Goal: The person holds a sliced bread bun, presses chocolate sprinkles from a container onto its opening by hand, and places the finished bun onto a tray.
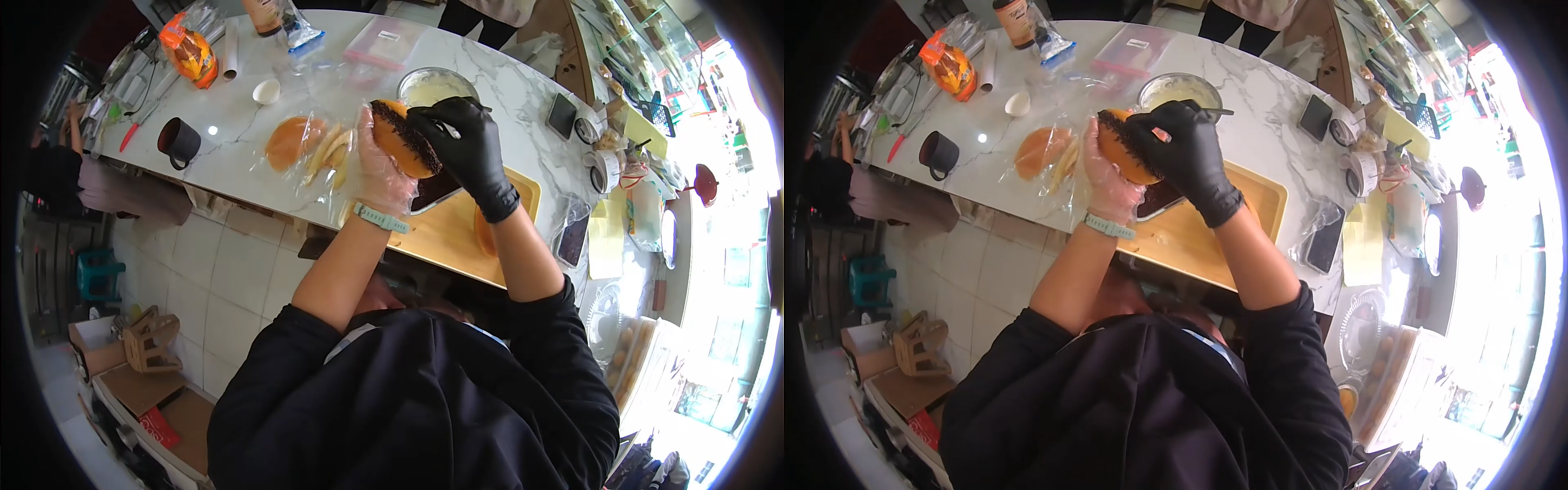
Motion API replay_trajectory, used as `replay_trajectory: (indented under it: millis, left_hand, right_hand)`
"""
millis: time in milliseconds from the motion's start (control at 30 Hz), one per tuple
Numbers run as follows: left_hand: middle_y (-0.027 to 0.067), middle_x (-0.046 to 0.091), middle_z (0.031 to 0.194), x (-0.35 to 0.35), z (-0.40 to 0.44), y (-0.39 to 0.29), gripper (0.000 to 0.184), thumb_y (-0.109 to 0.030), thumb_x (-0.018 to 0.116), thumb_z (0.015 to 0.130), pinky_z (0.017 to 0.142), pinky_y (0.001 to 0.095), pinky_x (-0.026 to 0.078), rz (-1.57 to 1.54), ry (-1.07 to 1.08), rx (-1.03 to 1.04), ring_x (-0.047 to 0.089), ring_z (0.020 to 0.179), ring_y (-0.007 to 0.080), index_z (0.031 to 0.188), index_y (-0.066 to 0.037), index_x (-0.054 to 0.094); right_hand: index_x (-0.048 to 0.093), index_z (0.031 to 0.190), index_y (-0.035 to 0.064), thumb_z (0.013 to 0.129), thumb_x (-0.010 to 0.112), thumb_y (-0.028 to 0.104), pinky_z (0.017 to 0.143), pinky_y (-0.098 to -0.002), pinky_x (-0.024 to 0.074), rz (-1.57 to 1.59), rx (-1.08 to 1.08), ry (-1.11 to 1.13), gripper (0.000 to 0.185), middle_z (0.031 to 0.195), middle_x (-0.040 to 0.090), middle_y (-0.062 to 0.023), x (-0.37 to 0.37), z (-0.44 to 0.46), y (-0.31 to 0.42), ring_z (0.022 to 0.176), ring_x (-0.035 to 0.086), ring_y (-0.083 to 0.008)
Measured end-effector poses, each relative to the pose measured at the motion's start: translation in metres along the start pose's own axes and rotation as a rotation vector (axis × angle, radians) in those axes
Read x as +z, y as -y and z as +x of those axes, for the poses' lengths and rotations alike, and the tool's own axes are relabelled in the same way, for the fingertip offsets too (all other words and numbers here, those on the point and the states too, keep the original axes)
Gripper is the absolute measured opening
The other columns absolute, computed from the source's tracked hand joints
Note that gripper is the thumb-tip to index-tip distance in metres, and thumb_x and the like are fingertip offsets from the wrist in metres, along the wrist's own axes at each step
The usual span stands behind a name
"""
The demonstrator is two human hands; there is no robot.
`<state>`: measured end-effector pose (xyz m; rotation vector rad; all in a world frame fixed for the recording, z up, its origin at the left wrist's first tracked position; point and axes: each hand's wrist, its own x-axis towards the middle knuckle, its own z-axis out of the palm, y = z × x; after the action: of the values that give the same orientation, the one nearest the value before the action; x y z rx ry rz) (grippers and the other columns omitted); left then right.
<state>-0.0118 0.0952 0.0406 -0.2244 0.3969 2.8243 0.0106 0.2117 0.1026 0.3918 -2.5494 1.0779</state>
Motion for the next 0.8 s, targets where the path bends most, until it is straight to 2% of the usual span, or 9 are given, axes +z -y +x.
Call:
replay_trajectory:
  millis: [100, 133, 200, 467, 567, 700, 800]
  left_hand:
    - [0.013, 0.06, 0.101, 0.006, -0.005, -0.001, 0.053, -0.051, 0.04, 0.093, 0.087, 0.0444, 0.051, -0.018, 0.002, 0.001, 0.06, 0.097, 0.0289, 0.111, -0.003, 0.052]
    - [0.0137, 0.06, 0.101, 0.007, -0.006, -0.001, 0.053, -0.051, 0.04, 0.093, 0.087, 0.0448, 0.05, -0.03, 0.015, 0.005, 0.06, 0.098, 0.0296, 0.112, -0.003, 0.051]
    - [0.0167, 0.06, 0.101, -0.008, 0.005, 0.002, 0.054, -0.052, 0.038, 0.093, 0.088, 0.0454, 0.049, -0.061, 0.06, -0.028, 0.059, 0.099, 0.0324, 0.112, -0.003, 0.053]
    - [0.0216, 0.058, 0.109, -0.012, 0.006, 0.002, 0.061, -0.056, 0.038, 0.092, 0.091, 0.0466, 0.047, -0.068, 0.127, -0.079, 0.058, 0.101, 0.035, 0.117, -0.002, 0.051]
    - [0.0226, 0.059, 0.109, 0.011, -0.012, -0.001, 0.06, -0.055, 0.039, 0.091, 0.092, 0.0467, 0.046, -0.058, 0.018, -0.075, 0.057, 0.101, 0.0357, 0.115, -0.003, 0.053]
    - [0.0169, 0.06, 0.107, -0.005, 0.0, 0.001, 0.055, -0.053, 0.041, 0.092, 0.094, 0.0458, 0.046, -0.113, 0.125, -0.033, 0.059, 0.101, 0.03, 0.113, -0.004, 0.054]
    - [0.014, 0.061, 0.105, -0.005, -0.003, -0.001, 0.052, -0.051, 0.042, 0.092, 0.092, 0.0454, 0.048, 0.02, 0.118, -0.029, 0.059, 0.101, 0.0275, 0.111, -0.004, 0.055]
  right_hand:
    - [0.067, 0.113, 0.0182, 0.083, 0.062, 0.019, 0.097, -0.0435, 0.0351, -0.389, -0.264, -0.097, 0.03, 0.123, 0.057, -0.0091, 0.006, -0.025, 0.005, 0.113, 0.049, -0.0299]
    - [0.058, 0.126, 0.021, 0.086, 0.056, 0.021, 0.105, -0.0504, 0.0201, -0.343, -0.214, 0.036, 0.04, 0.141, 0.039, -0.0093, 0.012, -0.036, 0.003, 0.129, 0.03, -0.036]
    - [0.053, 0.131, 0.0212, 0.086, 0.055, 0.026, 0.107, -0.0505, 0.0173, -0.422, -0.244, 0.108, 0.045, 0.145, 0.033, -0.0117, 0.018, -0.046, 0.002, 0.132, 0.026, -0.0379]
    - [0.046, 0.136, 0.0249, 0.088, 0.052, 0.036, 0.108, -0.0532, 0.013, -0.417, -0.2, 0.081, 0.05, 0.147, 0.029, -0.0138, 0.024, -0.035, -0.002, 0.135, 0.02, -0.0423]
    - [0.048, 0.134, 0.0245, 0.088, 0.052, 0.04, 0.108, -0.0545, 0.0155, -0.436, -0.21, 0.056, 0.049, 0.148, 0.028, -0.0108, 0.029, -0.03, 0.005, 0.133, 0.023, -0.0422]
    - [0.047, 0.135, 0.0244, 0.089, 0.051, 0.041, 0.107, -0.0539, 0.0169, -0.488, -0.183, 0.005, 0.049, 0.147, 0.03, -0.0108, 0.029, -0.023, 0.001, 0.133, 0.025, -0.0405]
    - [0.046, 0.136, 0.0221, 0.09, 0.05, 0.039, 0.107, -0.0531, 0.0177, -0.303, -0.168, -0.04, 0.049, 0.146, 0.032, -0.0109, 0.017, -0.027, -0.018, 0.133, 0.025, -0.0393]
